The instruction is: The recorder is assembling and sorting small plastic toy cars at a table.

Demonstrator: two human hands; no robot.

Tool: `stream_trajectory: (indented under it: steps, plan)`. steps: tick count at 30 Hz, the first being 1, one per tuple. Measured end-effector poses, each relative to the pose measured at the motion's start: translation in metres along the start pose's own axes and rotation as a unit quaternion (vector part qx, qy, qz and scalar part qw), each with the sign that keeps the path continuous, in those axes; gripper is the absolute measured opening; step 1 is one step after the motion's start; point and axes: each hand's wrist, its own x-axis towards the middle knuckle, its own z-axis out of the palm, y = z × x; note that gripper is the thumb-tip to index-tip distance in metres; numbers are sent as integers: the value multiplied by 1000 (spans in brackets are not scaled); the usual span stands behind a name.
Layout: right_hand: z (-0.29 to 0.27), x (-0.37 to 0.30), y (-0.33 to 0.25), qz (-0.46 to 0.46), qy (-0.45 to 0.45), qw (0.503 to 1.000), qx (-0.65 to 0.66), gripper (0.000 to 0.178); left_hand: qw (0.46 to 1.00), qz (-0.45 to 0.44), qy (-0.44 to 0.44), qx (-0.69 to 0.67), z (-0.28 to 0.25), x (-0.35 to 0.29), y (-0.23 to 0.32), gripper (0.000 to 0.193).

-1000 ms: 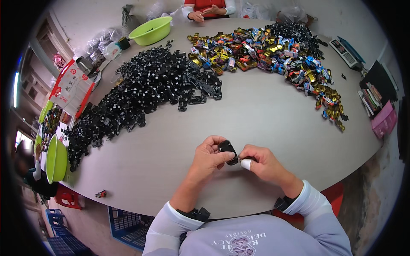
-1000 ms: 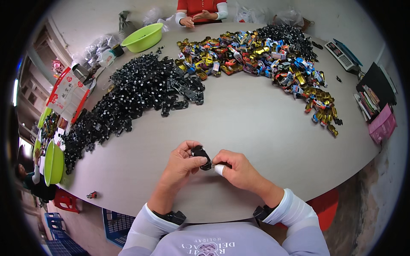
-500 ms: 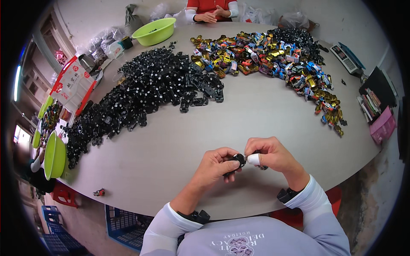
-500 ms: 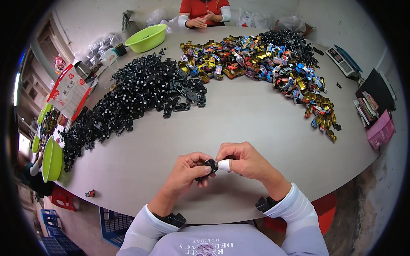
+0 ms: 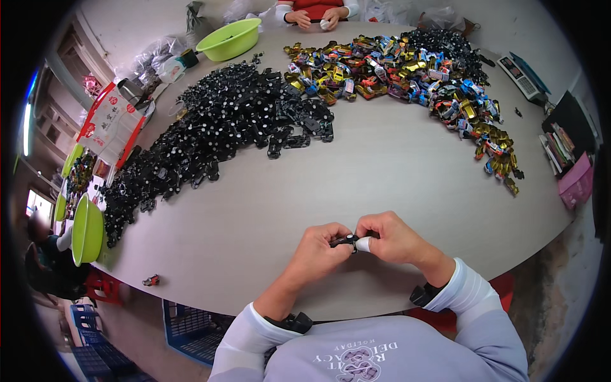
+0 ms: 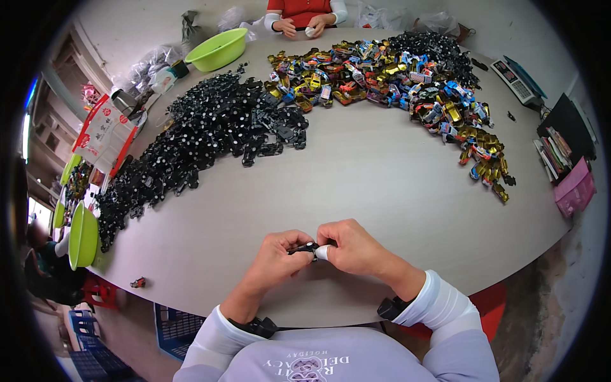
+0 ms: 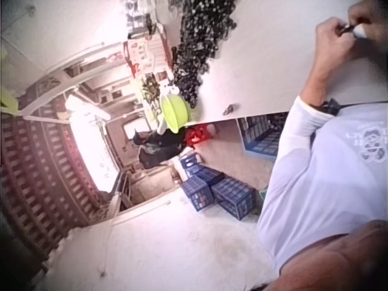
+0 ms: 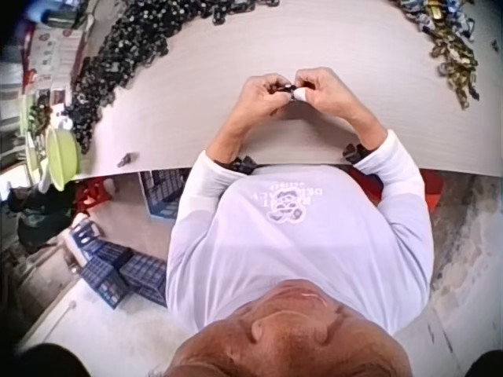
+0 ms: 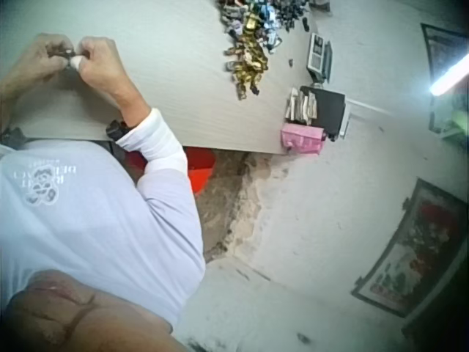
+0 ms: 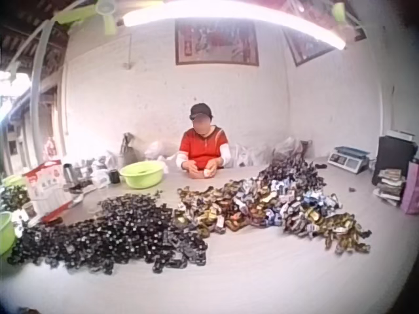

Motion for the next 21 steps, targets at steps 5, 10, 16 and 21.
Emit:
stream_trajectory:
  steps: [5, 10, 16, 21]
  plan:
    - [14, 5, 4, -73, -9, 997, 0, 9, 999, -35, 36, 20, -13, -20, 8, 17]
    - [-11, -14, -7, -162, 87, 973, -140, 19, 980, 38, 187, -59, -61, -93, 2, 22]
    - [-24, -31, 19, -131, 128, 947, -263, 24, 857, -25, 515, -16, -141, -240, -52, 27]
    - [-9, 3, 30, -196, 188, 930, -247, 22, 720, -88, 645, 242, -181, -304, -147, 32]
